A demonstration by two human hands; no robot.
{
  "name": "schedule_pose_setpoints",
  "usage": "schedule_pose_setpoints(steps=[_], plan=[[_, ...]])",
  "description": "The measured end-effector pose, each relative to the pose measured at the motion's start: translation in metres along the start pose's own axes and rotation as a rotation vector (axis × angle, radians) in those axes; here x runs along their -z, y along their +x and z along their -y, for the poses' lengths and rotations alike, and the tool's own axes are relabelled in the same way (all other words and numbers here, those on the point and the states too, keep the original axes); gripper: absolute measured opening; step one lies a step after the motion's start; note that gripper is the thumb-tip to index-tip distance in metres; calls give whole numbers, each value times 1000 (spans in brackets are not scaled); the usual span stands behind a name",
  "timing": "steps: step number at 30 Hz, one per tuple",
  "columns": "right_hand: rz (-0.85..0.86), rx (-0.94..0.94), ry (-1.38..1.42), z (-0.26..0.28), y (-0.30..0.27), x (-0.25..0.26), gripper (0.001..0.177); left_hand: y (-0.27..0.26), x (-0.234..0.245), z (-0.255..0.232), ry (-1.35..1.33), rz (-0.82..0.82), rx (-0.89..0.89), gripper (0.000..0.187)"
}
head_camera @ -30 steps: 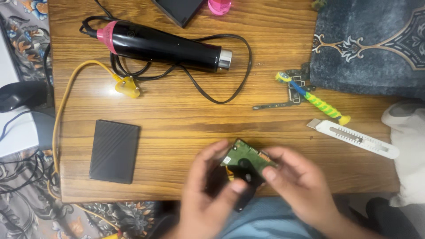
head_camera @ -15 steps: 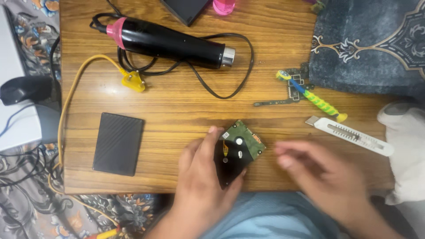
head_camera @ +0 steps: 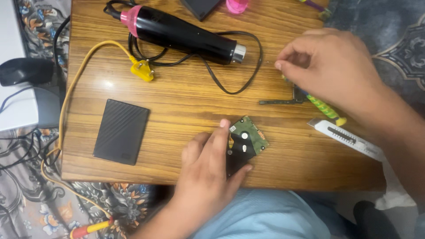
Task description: The person disassembles a hard drive by hand using a utility knife to separate the circuit board from the drive body.
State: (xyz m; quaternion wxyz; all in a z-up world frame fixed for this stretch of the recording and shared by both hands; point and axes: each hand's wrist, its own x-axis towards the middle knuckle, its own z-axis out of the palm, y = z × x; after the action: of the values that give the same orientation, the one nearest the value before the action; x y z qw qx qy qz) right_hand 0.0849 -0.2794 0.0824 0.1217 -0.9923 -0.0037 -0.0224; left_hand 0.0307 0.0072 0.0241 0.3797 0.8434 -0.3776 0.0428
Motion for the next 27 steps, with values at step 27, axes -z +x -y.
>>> schedule_pose_setpoints(steps=[27], plan=[[-115,221,-254,19,14,-8,10,14,-6,-1,290,139,-152,72]])
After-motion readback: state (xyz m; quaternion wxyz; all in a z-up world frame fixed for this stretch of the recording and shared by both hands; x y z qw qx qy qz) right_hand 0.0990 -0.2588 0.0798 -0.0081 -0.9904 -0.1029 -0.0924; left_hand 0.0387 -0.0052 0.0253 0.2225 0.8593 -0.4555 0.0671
